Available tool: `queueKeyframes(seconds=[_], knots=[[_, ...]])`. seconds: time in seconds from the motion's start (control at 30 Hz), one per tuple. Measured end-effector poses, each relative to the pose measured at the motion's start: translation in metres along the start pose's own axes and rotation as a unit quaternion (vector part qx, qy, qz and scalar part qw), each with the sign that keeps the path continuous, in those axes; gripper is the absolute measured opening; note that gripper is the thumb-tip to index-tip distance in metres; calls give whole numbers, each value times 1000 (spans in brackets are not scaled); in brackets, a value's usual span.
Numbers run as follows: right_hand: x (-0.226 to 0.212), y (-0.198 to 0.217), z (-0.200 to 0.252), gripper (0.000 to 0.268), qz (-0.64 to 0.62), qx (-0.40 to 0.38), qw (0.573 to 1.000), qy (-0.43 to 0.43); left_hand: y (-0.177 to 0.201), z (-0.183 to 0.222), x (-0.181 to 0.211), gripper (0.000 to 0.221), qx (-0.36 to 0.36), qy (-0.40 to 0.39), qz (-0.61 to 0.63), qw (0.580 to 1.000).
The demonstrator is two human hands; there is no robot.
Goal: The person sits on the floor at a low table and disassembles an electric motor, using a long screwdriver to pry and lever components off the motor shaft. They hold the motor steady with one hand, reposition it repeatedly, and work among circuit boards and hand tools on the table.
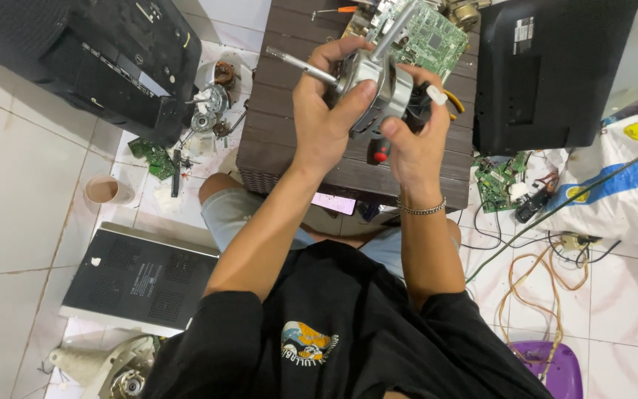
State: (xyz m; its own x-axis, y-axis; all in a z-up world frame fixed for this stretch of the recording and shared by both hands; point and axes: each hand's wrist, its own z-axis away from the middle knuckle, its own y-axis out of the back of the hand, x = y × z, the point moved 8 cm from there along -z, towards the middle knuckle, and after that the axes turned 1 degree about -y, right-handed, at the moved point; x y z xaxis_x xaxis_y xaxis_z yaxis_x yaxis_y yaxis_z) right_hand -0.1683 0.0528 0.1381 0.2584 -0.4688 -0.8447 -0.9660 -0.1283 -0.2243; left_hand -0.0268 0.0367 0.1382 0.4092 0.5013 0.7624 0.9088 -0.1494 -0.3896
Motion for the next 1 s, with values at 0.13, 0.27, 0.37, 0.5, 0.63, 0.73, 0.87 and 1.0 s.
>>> queueKeyframes(seconds=[0.13, 0.27, 0.37, 0.5, 0.63, 0.73, 0.87, 1.0], knots=[[7, 3, 2, 64, -19, 14, 999, -25, 2, -2, 2, 43, -2, 5, -32, 999], [21, 9, 1, 57, 30, 18, 999, -39, 14, -1, -16, 45, 17, 15, -75, 997], [17, 8, -8, 61, 132, 8, 991, -33, 27, 1, -53, 51, 19, 80, -36, 996], [29, 3, -16, 55, 252, -47, 967, -11, 41, 16, -84, 59, 11, 162, 72, 984], [46, 0, -18, 62, 204, -77, 974, -55, 53, 21, -89, 58, 87, 297, 117, 944], [58, 0, -19, 72, 235, -168, 956, -55, 67, 25, -115, 79, 140, 355, 233, 894], [72, 28, -16, 19, 322, -104, 941, -23, 105, 30, -135, 82, 220, 392, 188, 873], [128, 21, 20, 27, 650, -226, 725, 29, 117, 29, -130, 86, 139, 439, -1, 887]])
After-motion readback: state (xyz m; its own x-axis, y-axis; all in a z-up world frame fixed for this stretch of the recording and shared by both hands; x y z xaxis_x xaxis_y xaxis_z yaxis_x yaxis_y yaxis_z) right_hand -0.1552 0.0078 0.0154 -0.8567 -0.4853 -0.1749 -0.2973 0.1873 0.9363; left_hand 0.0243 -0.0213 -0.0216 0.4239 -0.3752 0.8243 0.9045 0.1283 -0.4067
